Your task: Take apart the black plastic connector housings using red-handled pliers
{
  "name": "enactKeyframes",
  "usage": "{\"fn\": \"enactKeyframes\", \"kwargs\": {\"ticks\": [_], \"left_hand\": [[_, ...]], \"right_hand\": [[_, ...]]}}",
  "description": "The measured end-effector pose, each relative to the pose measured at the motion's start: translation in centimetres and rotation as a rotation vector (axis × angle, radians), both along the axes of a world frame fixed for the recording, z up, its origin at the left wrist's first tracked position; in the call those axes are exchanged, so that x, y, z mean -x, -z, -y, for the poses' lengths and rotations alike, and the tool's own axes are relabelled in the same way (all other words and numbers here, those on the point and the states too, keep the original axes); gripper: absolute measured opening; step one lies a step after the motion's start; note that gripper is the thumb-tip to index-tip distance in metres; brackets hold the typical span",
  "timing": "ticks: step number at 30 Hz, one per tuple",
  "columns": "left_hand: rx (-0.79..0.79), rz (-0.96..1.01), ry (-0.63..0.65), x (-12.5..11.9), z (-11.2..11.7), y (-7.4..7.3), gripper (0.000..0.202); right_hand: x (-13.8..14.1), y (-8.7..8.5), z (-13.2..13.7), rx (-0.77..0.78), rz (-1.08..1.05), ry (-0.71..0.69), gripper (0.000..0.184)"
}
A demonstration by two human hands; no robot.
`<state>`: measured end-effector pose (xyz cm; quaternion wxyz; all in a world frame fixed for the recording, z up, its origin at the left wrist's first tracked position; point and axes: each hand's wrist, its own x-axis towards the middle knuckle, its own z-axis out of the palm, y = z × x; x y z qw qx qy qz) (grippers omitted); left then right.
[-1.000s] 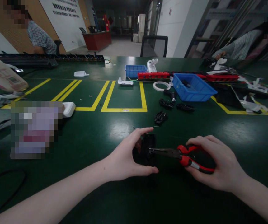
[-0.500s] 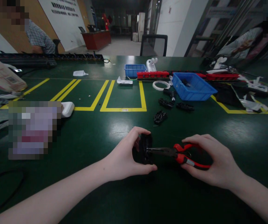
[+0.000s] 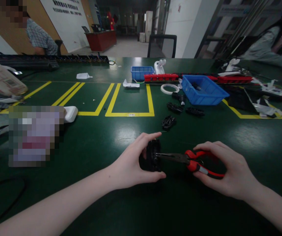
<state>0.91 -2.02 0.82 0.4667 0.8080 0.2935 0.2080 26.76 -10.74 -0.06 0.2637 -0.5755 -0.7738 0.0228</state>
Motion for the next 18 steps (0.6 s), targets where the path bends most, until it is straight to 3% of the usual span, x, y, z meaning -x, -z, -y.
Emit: {"fn": "enactKeyframes", "kwargs": {"ticks": [4, 18], "left_hand": [[-0.013, -0.013, 0.026, 0.0, -0.12, -0.22, 0.069], [0.033, 0.027, 0.098, 0.09, -0.35, -0.29, 0.063]], "right_hand": [[0.0, -0.13, 0.06, 0.014, 0.015, -0.01, 0.035], [0.1, -0.04, 0.21, 0.018, 0.02, -0.06, 0.038]]}}
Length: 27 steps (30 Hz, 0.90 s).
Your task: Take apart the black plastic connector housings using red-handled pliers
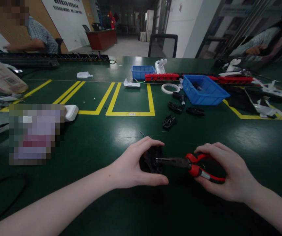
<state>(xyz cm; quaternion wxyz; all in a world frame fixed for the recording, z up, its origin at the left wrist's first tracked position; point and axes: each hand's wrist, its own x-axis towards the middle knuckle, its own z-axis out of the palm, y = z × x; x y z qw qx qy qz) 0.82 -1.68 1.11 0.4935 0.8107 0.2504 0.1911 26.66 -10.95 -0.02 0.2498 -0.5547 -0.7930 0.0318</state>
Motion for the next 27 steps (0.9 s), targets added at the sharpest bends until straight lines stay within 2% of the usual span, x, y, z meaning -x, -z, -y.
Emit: {"fn": "enactKeyframes", "kwargs": {"ticks": [7, 12, 20, 27], "left_hand": [[-0.089, 0.024, -0.068, -0.05, 0.27, 0.29, 0.07], [-0.092, 0.006, -0.081, -0.04, 0.32, 0.23, 0.072], [-0.113, -0.022, -0.021, -0.04, 0.14, -0.08, 0.064], [-0.134, -0.069, -0.037, -0.04, 0.13, -0.15, 0.063]], "right_hand": [[0.08, 0.09, -0.18, 0.027, -0.028, 0.039, 0.033], [0.1, 0.16, -0.31, 0.045, -0.024, 0.064, 0.032], [0.32, 0.07, -0.26, 0.051, -0.016, 0.04, 0.03], [0.14, 0.11, -0.26, 0.029, -0.012, 0.037, 0.033]]}}
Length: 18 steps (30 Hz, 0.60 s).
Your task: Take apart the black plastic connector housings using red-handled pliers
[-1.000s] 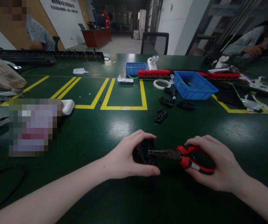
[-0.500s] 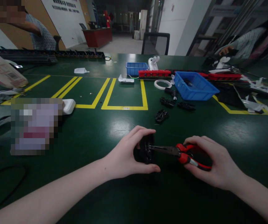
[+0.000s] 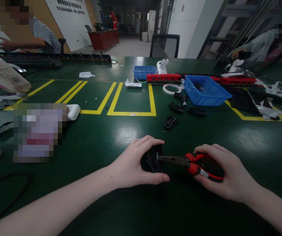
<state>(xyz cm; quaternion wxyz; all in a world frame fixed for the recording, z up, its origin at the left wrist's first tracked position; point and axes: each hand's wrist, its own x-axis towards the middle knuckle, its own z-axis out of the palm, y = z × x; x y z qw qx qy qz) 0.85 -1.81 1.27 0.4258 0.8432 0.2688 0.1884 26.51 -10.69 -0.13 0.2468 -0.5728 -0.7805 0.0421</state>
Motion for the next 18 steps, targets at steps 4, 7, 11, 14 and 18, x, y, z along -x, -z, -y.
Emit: {"fn": "enactKeyframes", "kwargs": {"ticks": [4, 7, 11, 14, 18], "left_hand": [[-0.013, 0.019, -0.018, 0.06, 0.12, 0.12, 0.065], [-0.028, 0.047, -0.014, 0.06, 0.07, 0.28, 0.068], [-0.031, 0.09, 0.024, 0.06, -0.14, 0.46, 0.067], [-0.042, 0.122, 0.038, 0.07, -0.23, 0.56, 0.065], [-0.055, 0.132, 0.033, 0.11, -0.18, 0.49, 0.065]], "right_hand": [[-0.42, 0.05, 0.1, -0.016, -0.005, -0.019, 0.033], [-0.81, 0.23, 0.11, -0.027, 0.0, -0.002, 0.034], [-1.04, 0.34, 0.02, 0.006, -0.056, -0.007, 0.033], [-0.95, 0.3, 0.04, 0.03, -0.068, -0.007, 0.032], [-0.85, 0.33, 0.16, 0.029, -0.041, 0.012, 0.03]]}}
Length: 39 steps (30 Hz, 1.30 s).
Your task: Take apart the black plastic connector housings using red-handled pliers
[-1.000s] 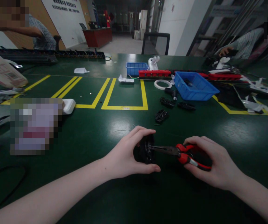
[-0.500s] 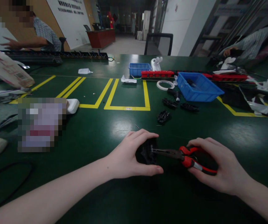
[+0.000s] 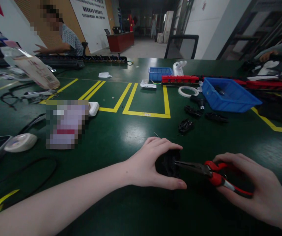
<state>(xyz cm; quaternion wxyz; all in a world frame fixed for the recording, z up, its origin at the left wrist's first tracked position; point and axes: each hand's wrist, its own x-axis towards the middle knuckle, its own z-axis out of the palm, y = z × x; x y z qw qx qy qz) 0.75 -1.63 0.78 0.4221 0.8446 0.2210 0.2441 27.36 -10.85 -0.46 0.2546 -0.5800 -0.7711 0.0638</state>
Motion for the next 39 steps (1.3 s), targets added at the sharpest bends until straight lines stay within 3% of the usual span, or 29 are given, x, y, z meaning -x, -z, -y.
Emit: {"fn": "enactKeyframes", "kwargs": {"ticks": [11, 24, 39], "left_hand": [[-0.047, -0.128, -0.054, -0.1, 0.2, -0.1, 0.071], [0.013, -0.083, -0.021, 0.0, 0.0, 0.1, 0.063], [-0.061, -0.114, -0.056, -0.1, 0.1, 0.1, 0.073]], "right_hand": [[0.1, 0.9, -0.1, -0.036, 0.073, 0.022, 0.037], [0.5, 0.3, 0.0, 0.082, -0.053, 0.074, 0.031], [1.1, 0.3, 0.1, 0.07, -0.054, 0.085, 0.031]]}}
